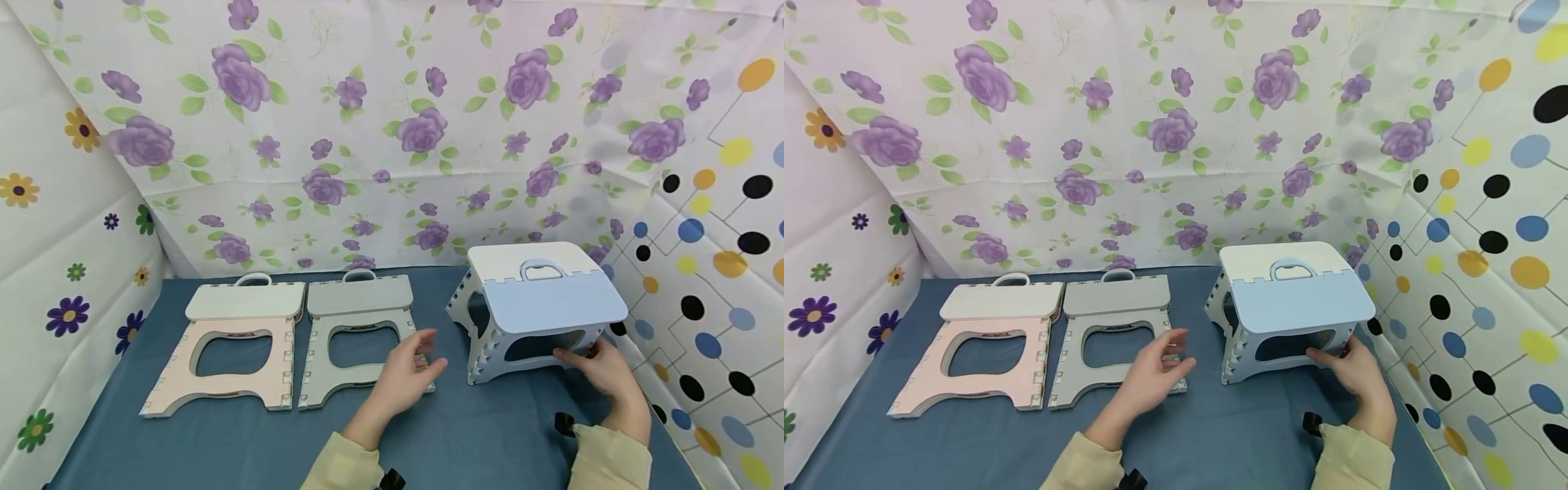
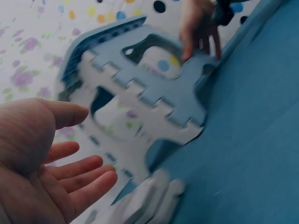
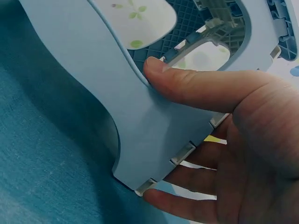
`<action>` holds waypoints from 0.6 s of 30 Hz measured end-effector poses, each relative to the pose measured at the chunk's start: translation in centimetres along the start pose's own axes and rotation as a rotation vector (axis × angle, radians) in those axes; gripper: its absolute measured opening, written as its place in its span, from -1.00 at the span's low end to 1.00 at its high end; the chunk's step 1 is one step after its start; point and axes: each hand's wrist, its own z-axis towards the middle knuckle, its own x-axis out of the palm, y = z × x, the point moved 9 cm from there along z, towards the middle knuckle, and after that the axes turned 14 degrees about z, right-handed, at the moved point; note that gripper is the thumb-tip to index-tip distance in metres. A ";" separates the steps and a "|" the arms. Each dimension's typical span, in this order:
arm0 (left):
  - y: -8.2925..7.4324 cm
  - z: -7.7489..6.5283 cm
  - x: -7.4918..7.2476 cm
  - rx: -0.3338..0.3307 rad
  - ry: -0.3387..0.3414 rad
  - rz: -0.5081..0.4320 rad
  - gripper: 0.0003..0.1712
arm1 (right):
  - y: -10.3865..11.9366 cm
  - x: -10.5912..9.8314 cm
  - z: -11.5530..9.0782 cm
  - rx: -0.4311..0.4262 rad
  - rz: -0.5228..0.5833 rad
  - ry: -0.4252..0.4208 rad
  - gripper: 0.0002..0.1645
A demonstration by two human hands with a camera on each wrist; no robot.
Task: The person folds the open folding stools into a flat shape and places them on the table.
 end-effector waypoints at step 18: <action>-1.2 0.9 5.0 0.063 0.071 0.027 -0.13 | 0.1 1.9 0.4 -0.048 0.003 0.119 0.29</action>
